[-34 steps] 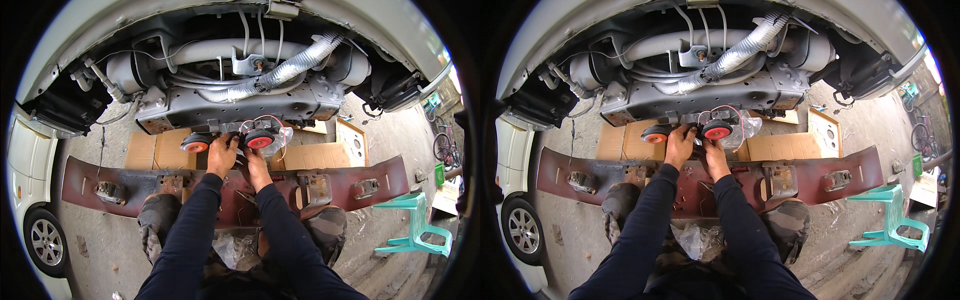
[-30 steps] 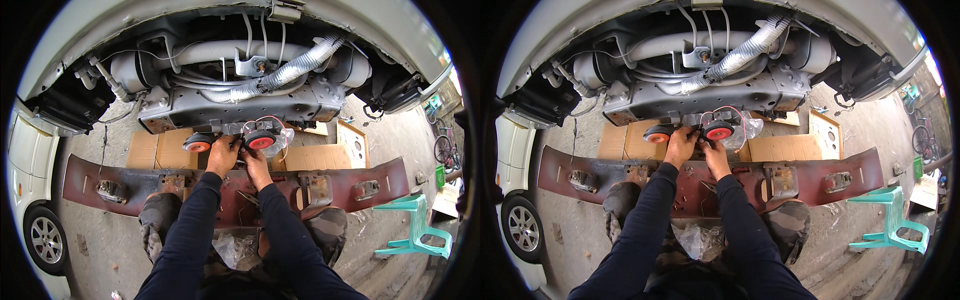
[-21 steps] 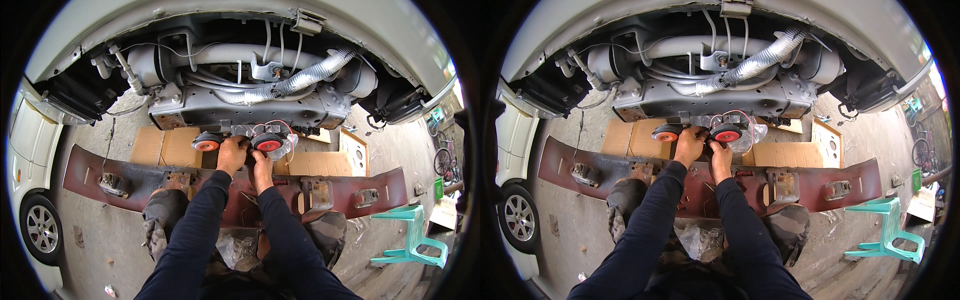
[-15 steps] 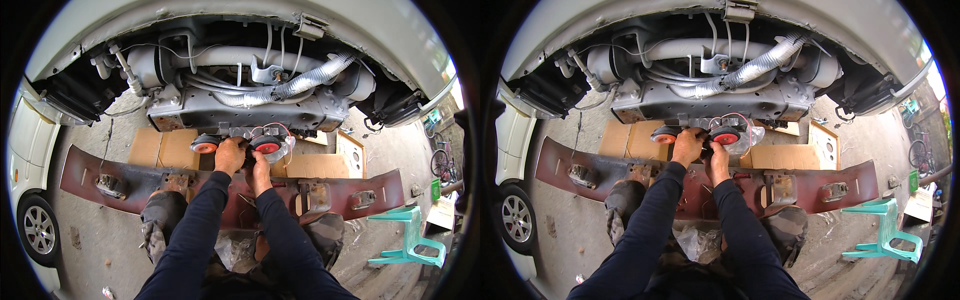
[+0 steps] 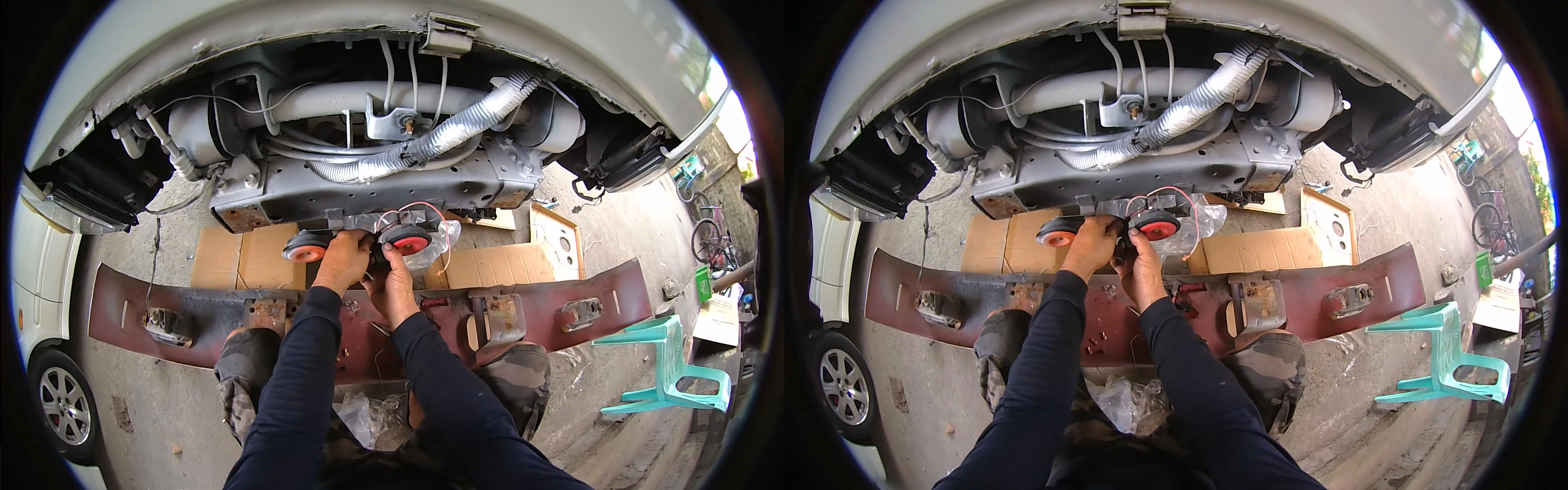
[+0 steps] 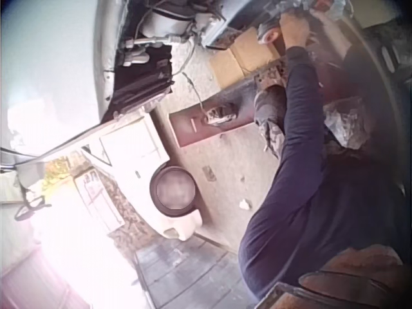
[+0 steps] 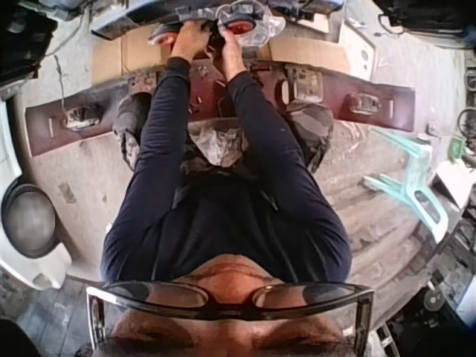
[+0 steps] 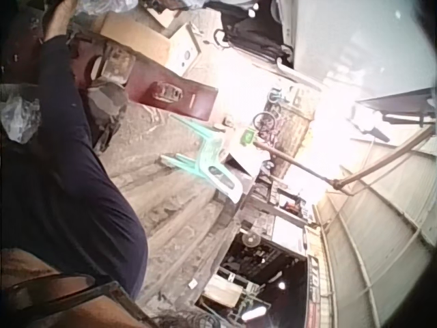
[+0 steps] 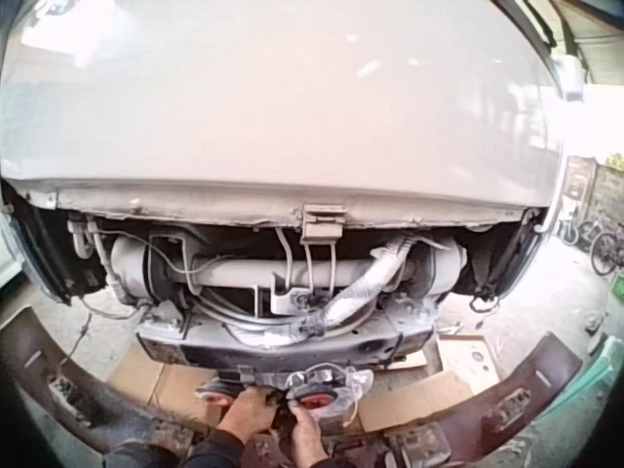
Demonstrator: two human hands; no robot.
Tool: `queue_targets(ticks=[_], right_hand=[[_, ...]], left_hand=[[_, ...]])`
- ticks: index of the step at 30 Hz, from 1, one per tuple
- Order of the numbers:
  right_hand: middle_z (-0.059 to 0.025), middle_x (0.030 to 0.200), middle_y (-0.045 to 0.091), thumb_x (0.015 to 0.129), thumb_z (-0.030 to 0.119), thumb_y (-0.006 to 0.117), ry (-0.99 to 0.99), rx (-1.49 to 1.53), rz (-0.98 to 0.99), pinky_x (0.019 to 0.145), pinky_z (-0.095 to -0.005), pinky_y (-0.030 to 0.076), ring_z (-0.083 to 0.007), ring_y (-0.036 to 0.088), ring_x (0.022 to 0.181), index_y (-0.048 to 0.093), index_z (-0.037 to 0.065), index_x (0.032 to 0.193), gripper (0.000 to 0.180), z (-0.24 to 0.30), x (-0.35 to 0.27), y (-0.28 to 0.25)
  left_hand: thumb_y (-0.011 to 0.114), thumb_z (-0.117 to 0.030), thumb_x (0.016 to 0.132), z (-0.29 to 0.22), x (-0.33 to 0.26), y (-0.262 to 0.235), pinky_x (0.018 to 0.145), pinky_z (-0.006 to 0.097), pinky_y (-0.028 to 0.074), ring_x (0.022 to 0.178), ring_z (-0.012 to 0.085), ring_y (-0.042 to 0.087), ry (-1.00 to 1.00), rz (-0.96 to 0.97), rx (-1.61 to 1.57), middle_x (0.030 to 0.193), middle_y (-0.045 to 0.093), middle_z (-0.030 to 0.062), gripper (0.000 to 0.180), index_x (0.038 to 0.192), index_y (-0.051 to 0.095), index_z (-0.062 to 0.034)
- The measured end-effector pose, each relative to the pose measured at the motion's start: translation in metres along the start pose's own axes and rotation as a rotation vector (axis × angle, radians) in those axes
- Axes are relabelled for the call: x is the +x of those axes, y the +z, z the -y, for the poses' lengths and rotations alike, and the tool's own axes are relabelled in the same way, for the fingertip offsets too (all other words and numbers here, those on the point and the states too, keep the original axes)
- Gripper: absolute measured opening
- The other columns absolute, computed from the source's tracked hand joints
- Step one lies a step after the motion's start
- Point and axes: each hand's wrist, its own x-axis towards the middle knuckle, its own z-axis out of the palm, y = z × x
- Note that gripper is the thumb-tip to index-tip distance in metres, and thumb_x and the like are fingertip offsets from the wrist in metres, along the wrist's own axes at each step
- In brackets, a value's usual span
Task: The person sits on the ground under the front of a white car and works on the vehicle's wiring. They use pliers and a screwdriver to strip, twist, and connect wires near the front bumper area.
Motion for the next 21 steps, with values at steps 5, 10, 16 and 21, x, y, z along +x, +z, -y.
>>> queue_targets(ticks=[5,10,16,21], right_hand=[[0.0029,0.106,0.069,0.091,0.036,0.073,-0.034,0.005,-0.041,0.09,-0.0385,0.05,-0.0165,0.062,0.098,0.066,0.017,0.115,0.032,-0.006,0.0,0.007],[0.0005,0.1,0.069,0.09,0.033,0.073,-0.033,0.015,-0.06,0.087,-0.0382,0.051,-0.0178,0.064,0.093,0.066,0.014,0.111,0.029,-0.002,-0.003,0.011],[-0.0045,0.096,0.069,0.086,0.028,0.071,0.044,0.104,0.03,0.085,-0.0419,0.054,-0.0236,0.068,0.091,0.065,0.011,0.105,0.026,0.004,-0.004,0.009],[-0.0068,0.103,0.066,0.085,0.027,0.068,0.078,0.053,0.094,0.083,-0.0491,0.054,-0.0276,0.064,0.099,0.065,0.009,0.106,0.028,0.005,-0.006,-0.017]], left_hand=[[0.059,-0.02,0.098,0.006,0.003,0.0,0.083,0.046,0.055,0.089,0.0418,0.073,0.037,0.028,-0.065,0.092,0.073,0.0266,0.027,0.111,0.074,-0.0015],[0.059,-0.019,0.098,0.001,-0.002,0.0,0.086,0.048,0.055,0.094,0.0436,0.071,-0.069,0.067,-0.075,0.095,0.072,0.0277,0.026,0.11,0.074,-0.0021],[0.06,-0.015,0.096,-0.007,-0.011,0.002,0.088,0.051,0.054,0.099,0.0468,0.068,0.061,-0.071,0.031,0.099,0.072,0.0285,0.021,0.104,0.074,-0.0026],[0.062,-0.015,0.095,-0.009,-0.008,0.004,0.088,0.051,0.054,0.099,0.0466,0.069,0.089,-0.101,0.08,0.098,0.073,0.0275,0.021,0.106,0.074,-0.0008]])
